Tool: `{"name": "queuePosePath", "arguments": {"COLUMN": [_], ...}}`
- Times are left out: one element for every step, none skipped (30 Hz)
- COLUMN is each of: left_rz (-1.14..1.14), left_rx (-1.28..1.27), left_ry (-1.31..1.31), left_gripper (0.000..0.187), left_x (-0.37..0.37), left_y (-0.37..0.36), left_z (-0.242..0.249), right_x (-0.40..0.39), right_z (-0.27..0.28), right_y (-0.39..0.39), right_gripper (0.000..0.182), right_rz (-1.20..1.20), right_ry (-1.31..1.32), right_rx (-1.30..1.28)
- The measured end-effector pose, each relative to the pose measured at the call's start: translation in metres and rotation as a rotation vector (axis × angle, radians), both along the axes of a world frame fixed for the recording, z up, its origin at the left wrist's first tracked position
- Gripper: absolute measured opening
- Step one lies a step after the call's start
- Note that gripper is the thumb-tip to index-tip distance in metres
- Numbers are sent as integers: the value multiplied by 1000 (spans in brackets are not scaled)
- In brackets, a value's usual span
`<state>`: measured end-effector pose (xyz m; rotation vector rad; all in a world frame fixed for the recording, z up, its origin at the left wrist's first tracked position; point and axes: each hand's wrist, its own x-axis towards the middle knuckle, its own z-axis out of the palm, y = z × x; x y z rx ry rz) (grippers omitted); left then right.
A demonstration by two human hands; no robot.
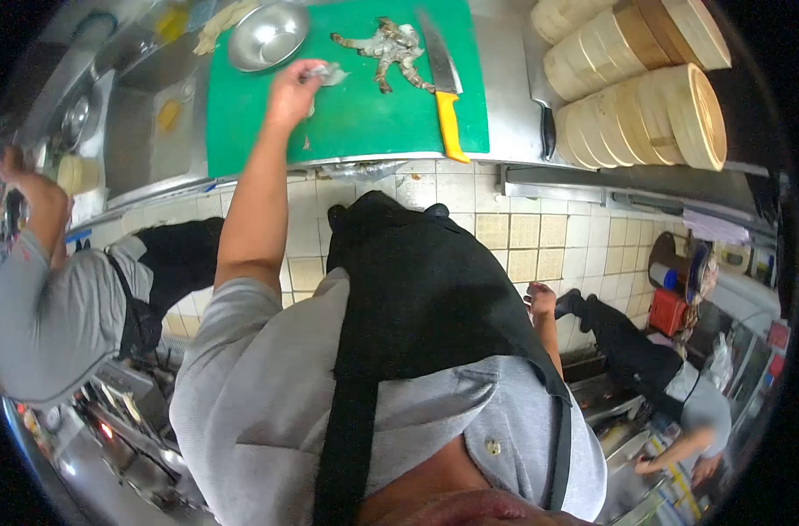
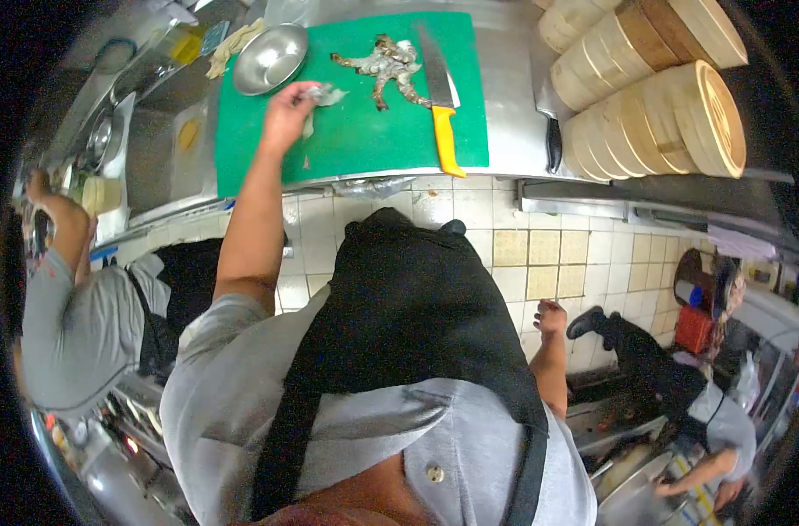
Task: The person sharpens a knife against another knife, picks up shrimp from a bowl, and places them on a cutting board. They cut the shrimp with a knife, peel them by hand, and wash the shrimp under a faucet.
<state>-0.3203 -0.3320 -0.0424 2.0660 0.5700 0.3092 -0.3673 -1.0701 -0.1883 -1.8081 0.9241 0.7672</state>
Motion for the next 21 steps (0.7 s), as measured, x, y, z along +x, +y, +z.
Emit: {"name": "queuePosePath", "arguments": {"left_rz": [48,115,176,233,256,272,287,301,264,228,195,148,100,50,49,47,43,56,67,78,45], "left_rx": [-188,-191,-193,-194,-214,-168,-125,-83,-41,-2,35,206,376,545,528,512,498,515,531,545,544], "left_ry": [-140,-137,-137,-144,-133,-89,-42,5,105,204,301,247,192,138,134,128,121,174,227,284,307], "left_gripper": [21,21,21,21,21,23,24,25,28,30,33,34,35,36,36,36,36,36,36,36,34], "left_x": [-10,-20,-29,-35,-41,-47,-54,-60,-64,-68,-71,-75,-77,-79,-81,-80,-77,-77,-80,-86,-93], "left_y": [-7,-6,-3,1,1,7,13,19,18,18,18,17,16,15,12,10,7,2,-9,-19,-25], "left_z": [19,22,25,29,31,25,15,5,4,3,2,-1,-4,-7,-7,-6,0,5,14,18,19], "right_x": [8,13,15,20,27,29,30,32,33,30,25,22,17,12,8,4,1,-4,-10,-18,-21], "right_z": [2,4,-12,-10,-9,-9,-14,-18,-22,-25,-30,-32,-33,-34,-33,-29,-20,-8,-12,-22,-33], "right_y": [-7,-13,-33,-34,-33,-31,-30,-29,-30,-29,-26,-23,-21,-19,-15,-12,-5,3,-2,-13,-20], "right_gripper": [23,25,29,29,28,26,25,24,24,23,23,23,22,22,21,21,21,22,22,22,22], "right_rz": [9,14,69,92,88,81,73,64,55,74,95,118,133,147,162,140,117,171,189,208,195], "right_ry": [32,64,58,46,37,30,28,24,18,-13,-45,-78,-65,-52,-39,16,72,81,103,124,155], "right_rx": [-11,-22,-17,-46,-49,-53,-23,4,28,82,135,188,200,212,224,217,209,151,141,131,168]}}
